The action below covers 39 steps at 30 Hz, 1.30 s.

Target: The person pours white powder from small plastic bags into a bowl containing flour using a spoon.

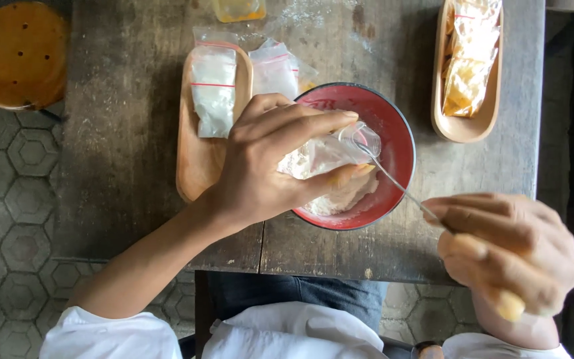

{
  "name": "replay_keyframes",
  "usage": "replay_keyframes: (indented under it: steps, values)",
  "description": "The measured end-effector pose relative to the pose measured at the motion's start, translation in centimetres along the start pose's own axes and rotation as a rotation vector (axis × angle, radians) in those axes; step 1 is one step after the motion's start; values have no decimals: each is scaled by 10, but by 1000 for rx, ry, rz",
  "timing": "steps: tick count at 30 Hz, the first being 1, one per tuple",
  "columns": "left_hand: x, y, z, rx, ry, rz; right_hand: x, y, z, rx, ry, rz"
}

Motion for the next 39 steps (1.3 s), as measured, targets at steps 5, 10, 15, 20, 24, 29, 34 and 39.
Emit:
replay_keyframes:
  steps: [5,10,15,20,24,29,34,39]
  values:
    - [-2,-5,2,11,51,136,-34,18,44,499,-13,41]
    - [4,-7,1,20,56,162,-46,6,-8,-732,431,-104]
    - [11,-5,-1,30,56,170,-90,11,4,-1054,-185,-504]
    - [8,-7,3,77,133,128,-68,-17,-19,-611,131,-498]
    - [8,-8,0,115,132,59,-64,-13,-28,-455,177,-401]
    - [9,-7,-3,168,130,11,-69,-7,-34,-317,142,-383]
    - [10,-6,-3,167,94,9,-52,-16,-42,-249,145,-479]
    - [10,-9,-1,148,68,-15,-59,-17,-40,-331,106,-560]
Point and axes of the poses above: each hand's wrist, its own y-axis away from the middle knuckle, its own z-axis out of the back of the hand, x = y × z, the point moved 2 cm from there along -y, towards the middle knuckle, and after that the axes turned 14 degrees about -x, right-handed, at the moved point
